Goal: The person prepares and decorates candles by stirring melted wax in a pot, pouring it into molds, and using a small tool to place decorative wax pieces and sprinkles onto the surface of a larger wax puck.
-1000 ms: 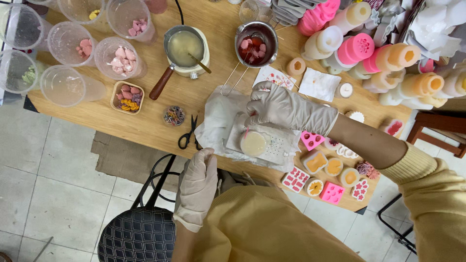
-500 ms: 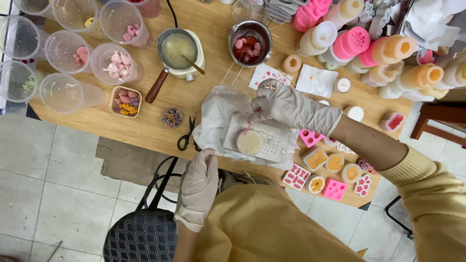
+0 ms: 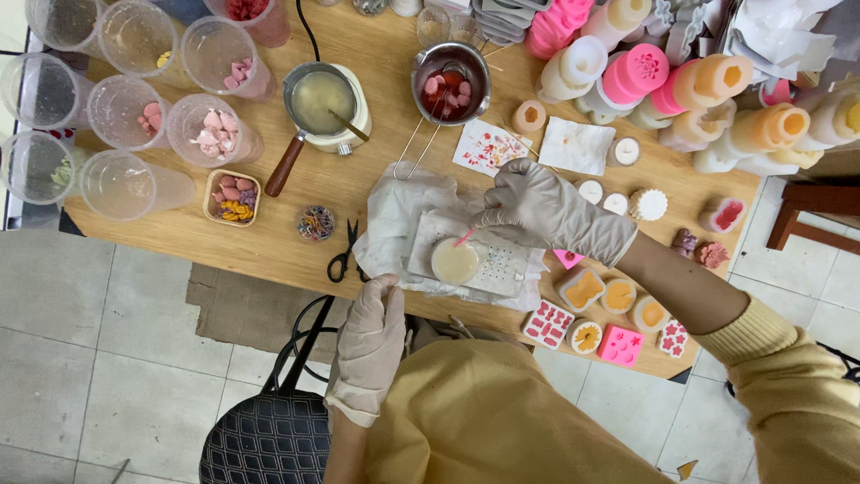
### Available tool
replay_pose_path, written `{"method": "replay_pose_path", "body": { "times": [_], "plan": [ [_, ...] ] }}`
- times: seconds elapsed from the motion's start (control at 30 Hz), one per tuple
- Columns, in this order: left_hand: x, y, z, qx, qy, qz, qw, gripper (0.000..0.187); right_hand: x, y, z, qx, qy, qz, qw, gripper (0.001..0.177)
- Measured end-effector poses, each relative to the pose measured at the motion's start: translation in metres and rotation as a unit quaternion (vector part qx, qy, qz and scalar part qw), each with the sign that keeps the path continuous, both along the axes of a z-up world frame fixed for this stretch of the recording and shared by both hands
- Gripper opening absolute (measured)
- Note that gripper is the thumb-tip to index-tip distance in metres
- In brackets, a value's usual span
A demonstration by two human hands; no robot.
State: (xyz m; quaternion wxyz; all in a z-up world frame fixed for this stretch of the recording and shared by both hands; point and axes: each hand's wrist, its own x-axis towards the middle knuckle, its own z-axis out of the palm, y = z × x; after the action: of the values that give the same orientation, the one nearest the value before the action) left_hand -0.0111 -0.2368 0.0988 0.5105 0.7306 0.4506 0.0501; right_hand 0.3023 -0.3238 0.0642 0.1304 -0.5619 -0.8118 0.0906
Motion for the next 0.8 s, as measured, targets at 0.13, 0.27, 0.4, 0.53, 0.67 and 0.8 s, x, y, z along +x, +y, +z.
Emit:
{"method": "replay_pose_path", "body": {
  "times": [0.13, 0.27, 0.4, 0.53, 0.67, 0.8],
  "plan": [
    [-0.001, -0.004, -0.002, -0.032, 0.01, 0.008, 0.999, 0.025, -0.004, -0.015, 0.002, -0.014, 0.014, -0.024, 1.0, 0.029],
    [-0.001, -0.008, 0.002, -0.015, -0.018, 0.011, 1.0, 0.023, -0.015, -0.029, 0.003, -0.013, 0.021, -0.076, 0.997, 0.027],
    [0.002, -0.006, 0.004, 0.024, 0.01, -0.031, 0.999, 0.021, -0.027, -0.045, 0.005, -0.002, 0.032, -0.133, 0.991, 0.019],
    [0.003, -0.002, 0.003, 0.023, -0.057, -0.022, 0.998, 0.021, -0.045, -0.06, 0.004, -0.016, 0.038, -0.216, 0.976, 0.021],
    [0.005, 0.01, -0.002, 0.017, -0.064, -0.069, 0.995, 0.02, -0.065, -0.071, 0.007, -0.03, 0.048, -0.287, 0.956, 0.019],
    [0.008, 0.025, -0.004, 0.028, -0.112, -0.116, 0.987, 0.023, -0.084, -0.078, 0.009, -0.001, 0.06, -0.336, 0.94, 0.019]
  ]
}}
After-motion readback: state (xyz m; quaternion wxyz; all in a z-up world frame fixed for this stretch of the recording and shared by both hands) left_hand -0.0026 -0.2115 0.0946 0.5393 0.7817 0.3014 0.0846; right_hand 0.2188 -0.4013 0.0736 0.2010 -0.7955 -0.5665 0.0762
